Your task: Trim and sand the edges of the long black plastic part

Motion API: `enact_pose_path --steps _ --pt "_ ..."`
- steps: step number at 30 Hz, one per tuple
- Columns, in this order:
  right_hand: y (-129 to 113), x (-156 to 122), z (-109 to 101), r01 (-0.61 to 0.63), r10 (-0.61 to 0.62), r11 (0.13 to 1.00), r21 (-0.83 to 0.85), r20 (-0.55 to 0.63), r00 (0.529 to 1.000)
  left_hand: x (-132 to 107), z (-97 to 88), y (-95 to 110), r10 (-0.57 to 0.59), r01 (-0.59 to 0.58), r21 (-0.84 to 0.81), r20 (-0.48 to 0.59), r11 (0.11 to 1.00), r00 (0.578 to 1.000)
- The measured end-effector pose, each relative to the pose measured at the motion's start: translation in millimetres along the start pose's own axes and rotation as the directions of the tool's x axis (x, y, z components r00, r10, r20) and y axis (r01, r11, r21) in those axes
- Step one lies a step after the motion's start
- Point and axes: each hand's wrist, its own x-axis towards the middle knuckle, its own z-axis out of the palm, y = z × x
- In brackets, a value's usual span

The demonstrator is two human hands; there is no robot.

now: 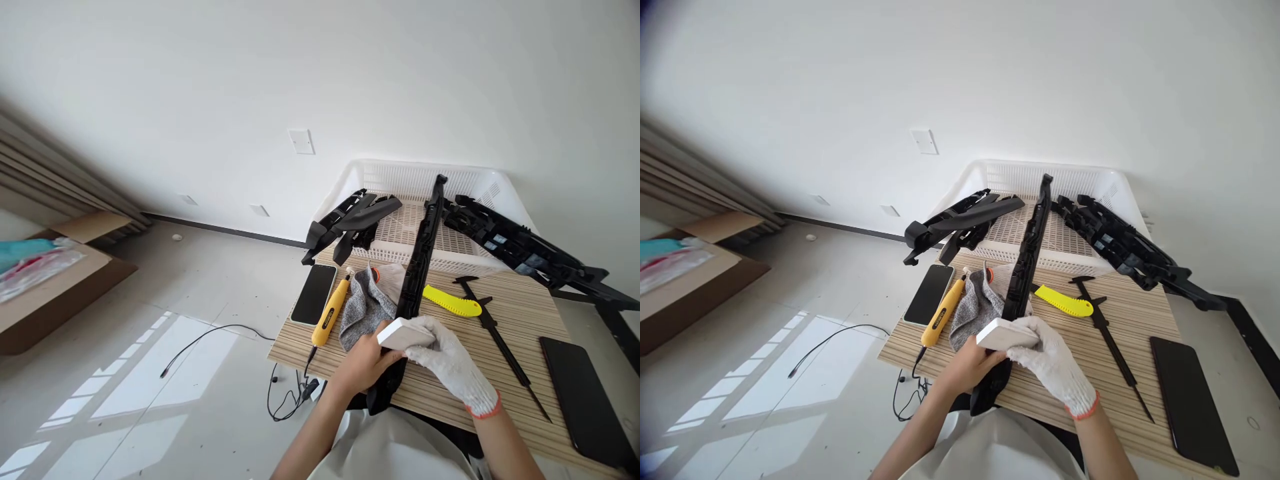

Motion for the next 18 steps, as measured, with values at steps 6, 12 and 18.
enact_pose_path --steps 6,12,18 --pt "12 0 -4 0.196 -0.036 0.936 0.292 -0.474 0.88 2 -0.8 4 -0.125 0.126 0.019 -0.047 0.992 0.991" --pt "1 -3 -13 0.202 -0.031 0.929 0.309 -0.48 0.877 -1 0.0 5 -0.121 0.122 0.025 -0.037 0.992 0.992" --pt "2 -15 -32 0.17 -0.084 0.982 0.084 -0.61 0.788 -3 1.4 5 -0.096 0.096 0.037 -0.007 0.995 0.995"
